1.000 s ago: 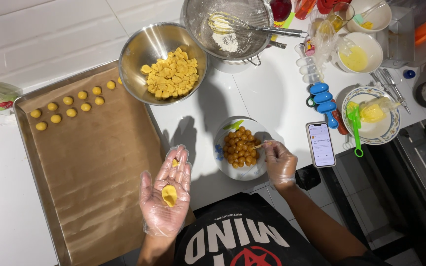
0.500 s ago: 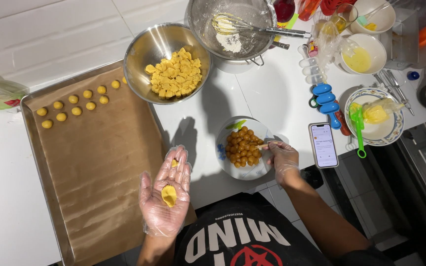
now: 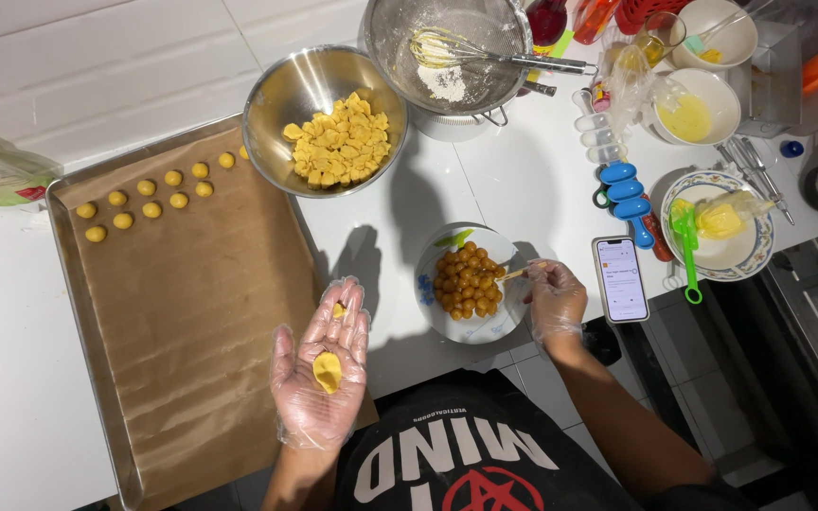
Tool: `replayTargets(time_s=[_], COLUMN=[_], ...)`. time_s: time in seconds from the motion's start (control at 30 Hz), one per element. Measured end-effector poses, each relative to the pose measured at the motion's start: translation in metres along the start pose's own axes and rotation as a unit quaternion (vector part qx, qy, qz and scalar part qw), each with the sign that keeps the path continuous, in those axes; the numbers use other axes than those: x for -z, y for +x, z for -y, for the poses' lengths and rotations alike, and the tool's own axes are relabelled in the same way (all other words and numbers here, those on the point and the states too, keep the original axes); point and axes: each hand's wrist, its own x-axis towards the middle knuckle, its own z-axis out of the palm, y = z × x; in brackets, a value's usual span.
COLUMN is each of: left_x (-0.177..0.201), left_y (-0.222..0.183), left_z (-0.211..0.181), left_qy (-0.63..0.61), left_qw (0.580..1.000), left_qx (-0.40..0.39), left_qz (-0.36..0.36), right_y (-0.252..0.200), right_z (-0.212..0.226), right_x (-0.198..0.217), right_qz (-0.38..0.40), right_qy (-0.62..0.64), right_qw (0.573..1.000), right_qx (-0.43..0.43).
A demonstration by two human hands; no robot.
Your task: Preparing filled cookies by stuffing dough with filling, rolling them into balls, and arranging them on a baking tray
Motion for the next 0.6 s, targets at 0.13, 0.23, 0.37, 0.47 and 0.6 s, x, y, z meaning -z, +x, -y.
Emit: replayTargets(time_s=[0.13,0.23,0.37,0.47,0.6], left_x=[-0.001,0.001,0.003,0.001,0.0], left_y=[-0.003,-0.005,-0.005,-0.008,-0.01], left_z=[0.0,0.0,0.0,0.001,-0.001], left_qy=[0.001,0.006,0.017,0.017,0.014], left_qw=[1.0,1.0,1.0,1.0,1.0], left_qx=[0.0,0.003,0.0,0.006,-0.004], left_qz=[0.002,0.005,0.006,0.014,0.001], right_y=[-0.002,-0.008,-0.017,-0.005,0.006], right_z=[-0.003,-0.006,0.02,0.001,-0.007], right_x=[0.007,0.009,-0.004,-0.013,-0.017], right_qz=[-0.044,-0.092,0.108,0.145,0.147], right_qy=[-0.137,-0.367,-0.505,-0.515,-0.548], right_qw=[0.983,0.899,0.81,0.799,0.771], right_qx=[0.117,0.221,0.279,0.275,0.287])
